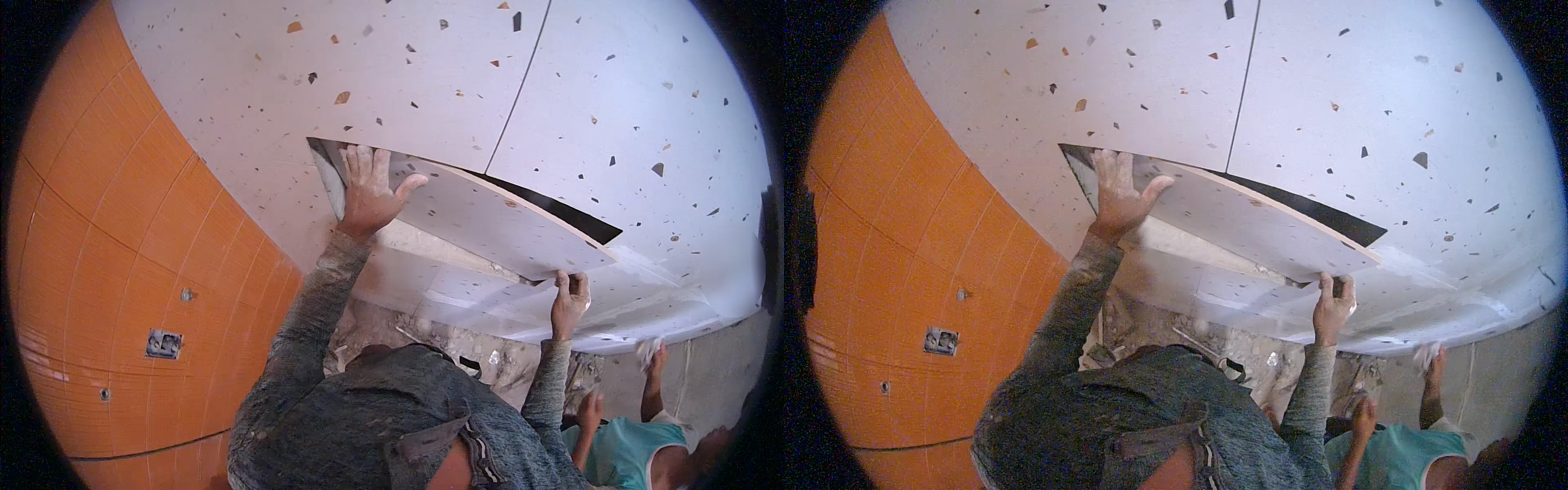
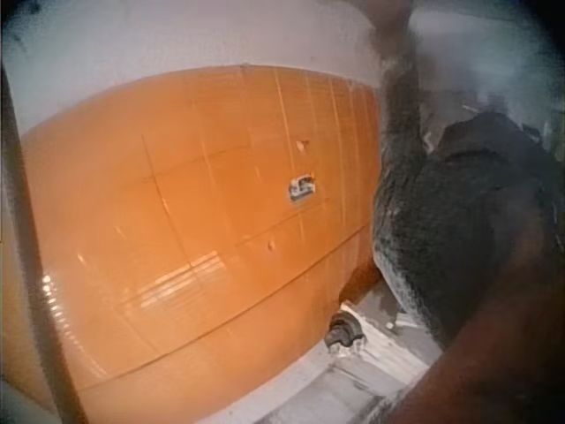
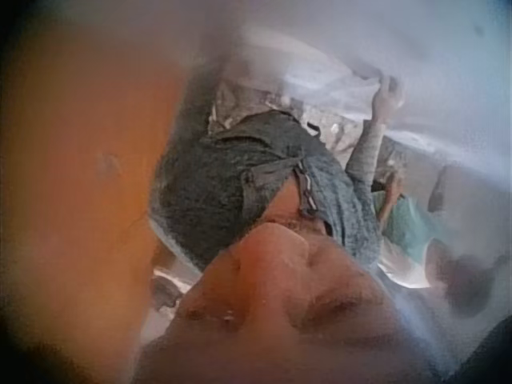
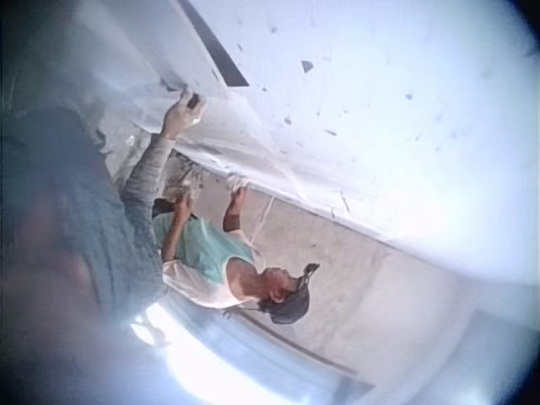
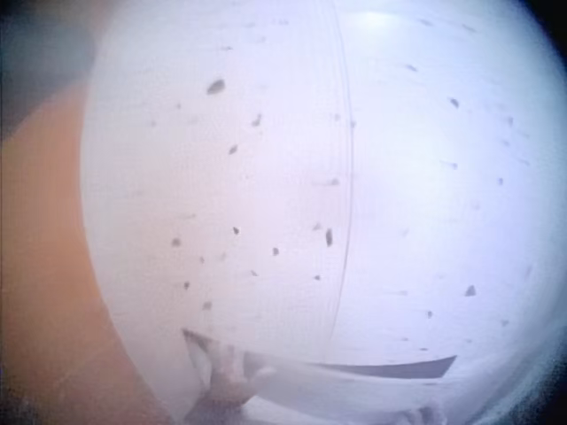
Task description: The person positions a large rectangular tile into a cutout in the ceiling and presses it into place. They then scoop cement from a bucket using a trowel and spread it evenly across the back of the tile.
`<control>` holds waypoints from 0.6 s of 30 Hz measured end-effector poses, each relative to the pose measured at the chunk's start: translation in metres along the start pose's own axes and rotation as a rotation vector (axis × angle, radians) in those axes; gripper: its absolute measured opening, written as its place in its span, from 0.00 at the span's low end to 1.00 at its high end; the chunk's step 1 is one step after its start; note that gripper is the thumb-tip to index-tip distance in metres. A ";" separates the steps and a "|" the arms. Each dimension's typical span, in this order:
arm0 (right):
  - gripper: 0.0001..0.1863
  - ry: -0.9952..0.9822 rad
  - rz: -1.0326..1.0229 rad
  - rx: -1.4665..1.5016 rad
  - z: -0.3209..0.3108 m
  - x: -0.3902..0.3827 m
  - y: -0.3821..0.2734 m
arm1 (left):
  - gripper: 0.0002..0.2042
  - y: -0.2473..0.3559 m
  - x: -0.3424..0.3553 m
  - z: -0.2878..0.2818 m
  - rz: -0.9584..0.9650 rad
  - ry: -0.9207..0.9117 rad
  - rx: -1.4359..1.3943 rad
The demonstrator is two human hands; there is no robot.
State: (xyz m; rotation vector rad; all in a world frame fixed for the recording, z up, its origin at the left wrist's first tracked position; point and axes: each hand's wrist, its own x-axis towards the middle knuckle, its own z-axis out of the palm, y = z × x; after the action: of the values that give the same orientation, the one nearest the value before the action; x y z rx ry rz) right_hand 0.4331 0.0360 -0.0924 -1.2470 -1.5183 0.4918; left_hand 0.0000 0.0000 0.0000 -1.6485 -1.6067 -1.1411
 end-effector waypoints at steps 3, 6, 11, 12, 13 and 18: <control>0.11 0.062 0.082 0.155 0.045 -0.036 -0.009 | 0.40 -0.024 0.011 -0.024 0.094 -0.069 0.086; 0.10 0.052 0.075 0.166 0.040 -0.026 -0.019 | 0.39 -0.022 0.006 -0.020 0.059 -0.061 0.098; 0.10 0.025 0.018 0.090 0.017 -0.012 -0.022 | 0.38 -0.013 -0.002 -0.011 0.007 -0.076 0.023; 0.09 0.018 0.032 0.088 0.011 -0.009 -0.019 | 0.37 -0.007 -0.002 -0.008 -0.019 -0.083 -0.003; 0.08 0.011 0.047 0.086 0.005 -0.007 -0.015 | 0.37 0.000 0.000 -0.007 -0.045 -0.091 -0.031; 0.09 -0.020 0.083 0.147 -0.001 -0.006 -0.014 | 0.31 -0.024 -0.023 0.025 0.011 -0.114 0.223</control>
State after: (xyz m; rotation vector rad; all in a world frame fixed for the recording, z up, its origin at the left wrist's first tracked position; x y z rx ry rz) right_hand 0.4273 0.0250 -0.0831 -1.1967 -1.4246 0.6595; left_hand -0.0167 0.0125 -0.0359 -1.5978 -1.7252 -0.8404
